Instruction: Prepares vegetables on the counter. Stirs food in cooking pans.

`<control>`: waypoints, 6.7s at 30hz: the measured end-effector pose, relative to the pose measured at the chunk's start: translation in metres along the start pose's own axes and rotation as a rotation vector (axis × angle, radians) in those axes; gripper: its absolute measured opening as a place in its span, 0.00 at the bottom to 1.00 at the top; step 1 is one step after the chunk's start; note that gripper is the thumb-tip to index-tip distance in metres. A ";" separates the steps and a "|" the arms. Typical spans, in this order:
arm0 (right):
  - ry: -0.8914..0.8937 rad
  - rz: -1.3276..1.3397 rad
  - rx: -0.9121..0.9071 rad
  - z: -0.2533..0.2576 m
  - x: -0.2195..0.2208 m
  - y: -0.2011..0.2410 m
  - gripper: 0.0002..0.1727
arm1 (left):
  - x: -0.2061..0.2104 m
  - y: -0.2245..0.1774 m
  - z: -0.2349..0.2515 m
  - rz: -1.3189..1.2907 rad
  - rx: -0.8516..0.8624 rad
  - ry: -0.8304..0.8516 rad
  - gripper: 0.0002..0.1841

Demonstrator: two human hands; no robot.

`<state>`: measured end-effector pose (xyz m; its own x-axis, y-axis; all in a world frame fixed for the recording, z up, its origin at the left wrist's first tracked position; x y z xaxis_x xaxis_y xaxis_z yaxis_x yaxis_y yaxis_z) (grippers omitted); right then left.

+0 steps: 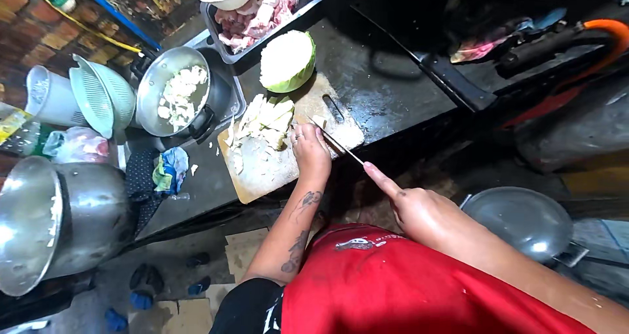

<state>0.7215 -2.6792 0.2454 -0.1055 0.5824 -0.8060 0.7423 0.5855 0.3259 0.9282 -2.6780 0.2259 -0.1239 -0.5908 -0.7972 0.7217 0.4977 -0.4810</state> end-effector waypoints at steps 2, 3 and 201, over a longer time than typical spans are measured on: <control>0.009 -0.015 0.010 0.003 -0.003 0.001 0.48 | 0.001 0.001 0.000 0.012 -0.017 0.033 0.15; 0.018 -0.020 0.016 0.005 -0.004 0.001 0.48 | 0.002 0.001 0.000 0.018 -0.020 0.043 0.15; -0.636 0.531 0.101 0.034 0.023 -0.010 0.41 | -0.176 0.298 0.064 -0.020 -0.410 0.116 0.10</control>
<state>0.7345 -2.6910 0.2068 0.6467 0.3196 -0.6926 0.6466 0.2519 0.7200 1.2082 -2.4664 0.2460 -0.2280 -0.5388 -0.8110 0.3911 0.7121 -0.5830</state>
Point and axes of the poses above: each hand's wrist, its own z-axis towards the middle knuckle, its own x-axis out of the palm, y = z × x, the point moved 8 cm from there along z, towards the middle knuckle, and after that the axes turned 10 degrees about -y, right-handed, at the moved point
